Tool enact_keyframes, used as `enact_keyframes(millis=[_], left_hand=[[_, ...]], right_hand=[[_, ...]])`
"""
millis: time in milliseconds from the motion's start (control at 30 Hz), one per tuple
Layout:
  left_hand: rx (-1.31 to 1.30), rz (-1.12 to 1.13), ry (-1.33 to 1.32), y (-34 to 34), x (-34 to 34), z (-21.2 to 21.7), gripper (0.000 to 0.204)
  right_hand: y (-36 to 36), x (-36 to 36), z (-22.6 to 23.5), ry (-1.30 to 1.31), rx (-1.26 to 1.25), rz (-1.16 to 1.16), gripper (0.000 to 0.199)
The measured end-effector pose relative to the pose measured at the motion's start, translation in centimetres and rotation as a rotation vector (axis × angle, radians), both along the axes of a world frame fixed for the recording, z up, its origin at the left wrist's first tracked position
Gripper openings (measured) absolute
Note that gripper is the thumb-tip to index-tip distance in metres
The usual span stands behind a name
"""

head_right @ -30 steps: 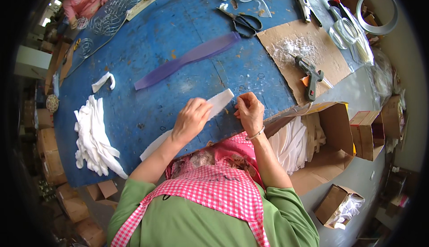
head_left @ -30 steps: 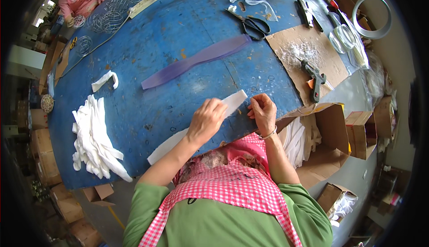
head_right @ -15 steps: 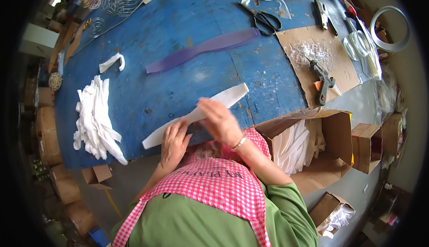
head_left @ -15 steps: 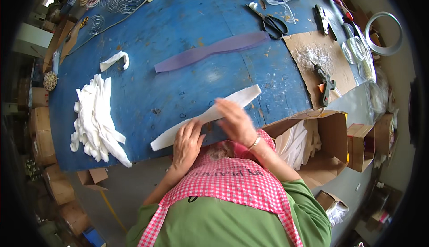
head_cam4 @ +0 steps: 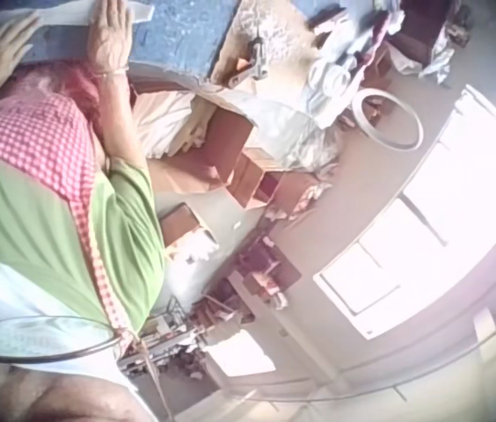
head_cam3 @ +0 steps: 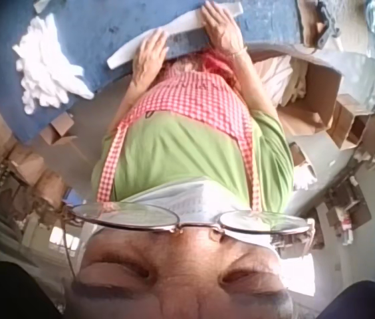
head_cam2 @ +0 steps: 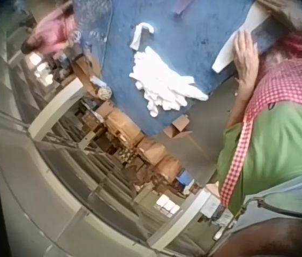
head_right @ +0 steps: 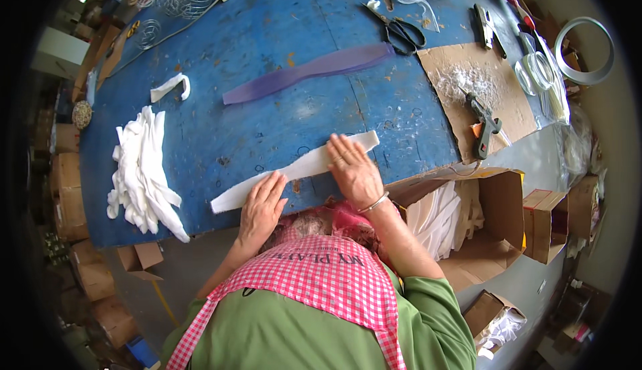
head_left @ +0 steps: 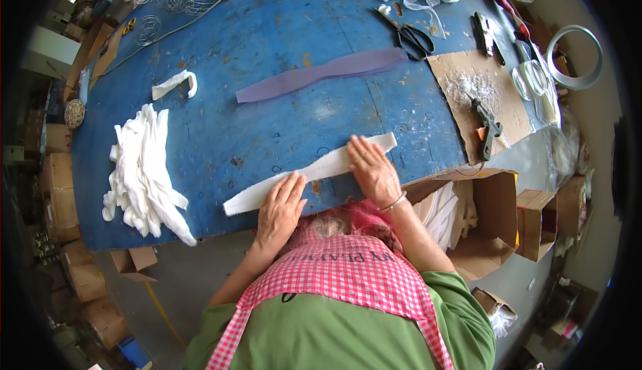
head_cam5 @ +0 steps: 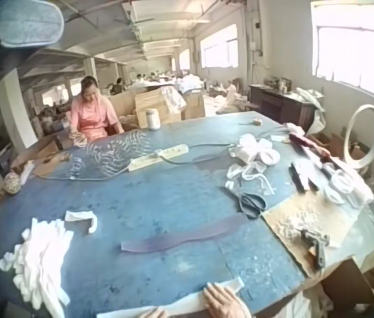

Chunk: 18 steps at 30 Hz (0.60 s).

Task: The person wraps plastic inserts with fabric strips, securing them with hot glue using a glue gun, and places the finished pieces into a box.

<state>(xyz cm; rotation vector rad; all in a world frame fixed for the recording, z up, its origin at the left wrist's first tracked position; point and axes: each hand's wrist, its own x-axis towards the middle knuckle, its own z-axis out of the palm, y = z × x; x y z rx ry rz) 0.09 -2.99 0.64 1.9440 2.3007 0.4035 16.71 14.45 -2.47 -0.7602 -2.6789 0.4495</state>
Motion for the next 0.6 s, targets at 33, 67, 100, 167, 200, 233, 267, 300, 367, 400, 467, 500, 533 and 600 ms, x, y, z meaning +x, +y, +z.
enact_keyframes(millis=[33,67,100,167,200,233,267,300,367,400,467,500,533,600], left_hand=[[0.004,0.002,0.0,-0.1,0.0,-0.1,0.047],[0.005,0.006,0.001,-0.2,-0.1,-0.1,0.047],[0.012,-0.001,-0.002,-0.2,-0.1,-0.2,0.047],[0.021,-0.007,-0.007,-0.2,-0.1,-0.3,0.047],[0.02,-0.015,-0.013,-0.2,-0.2,-0.5,0.047],[0.015,-0.018,-0.009,-0.1,-0.2,-0.4,0.048],[0.014,-0.018,-0.003,0.1,-0.3,-0.2,0.048],[0.024,-0.033,0.0,0.4,-0.2,-0.1,0.048],[0.029,-0.057,-0.007,1.1,0.1,-0.4,0.048],[0.05,-0.114,-0.032,2.0,0.4,-0.4,0.049],[0.076,-0.22,-0.064,4.0,1.4,-0.6,0.05],[0.076,-0.276,-0.057,4.9,2.1,-0.7,0.051],[0.091,-0.322,-0.073,5.8,2.8,-0.8,0.051],[0.105,-0.372,-0.088,7.0,3.9,-1.0,0.051]], right_hand=[[0.7,0.5,-0.3,0.009,0.014,-0.032,0.043],[1.5,1.1,-0.2,-0.006,0.023,-0.074,0.044],[2.2,1.8,-0.5,-0.026,0.058,-0.129,0.044],[3.5,3.3,-0.5,-0.019,0.129,-0.24,0.04],[4.0,4.7,-0.5,-0.002,0.221,-0.332,0.036],[4.5,5.9,-0.2,0.025,0.307,-0.421,0.031],[4.5,7.5,0.6,0.157,0.328,-0.446,0.027],[3.8,8.8,2.1,0.277,0.353,-0.468,0.022],[1.2,10.2,3.6,0.3,0.156,-0.517,0.019],[0.5,10.6,4.2,0.335,-0.037,-0.567,0.015],[-0.5,9.9,4.7,0.31,0.135,-0.464,0.017],[-1.1,9.4,4.8,0.265,0.069,-0.489,0.017],[-1.4,9.0,4.6,0.24,-0.062,-0.526,0.028],[-0.8,9.0,3.6,0.14,0.014,-0.622,0.037]])
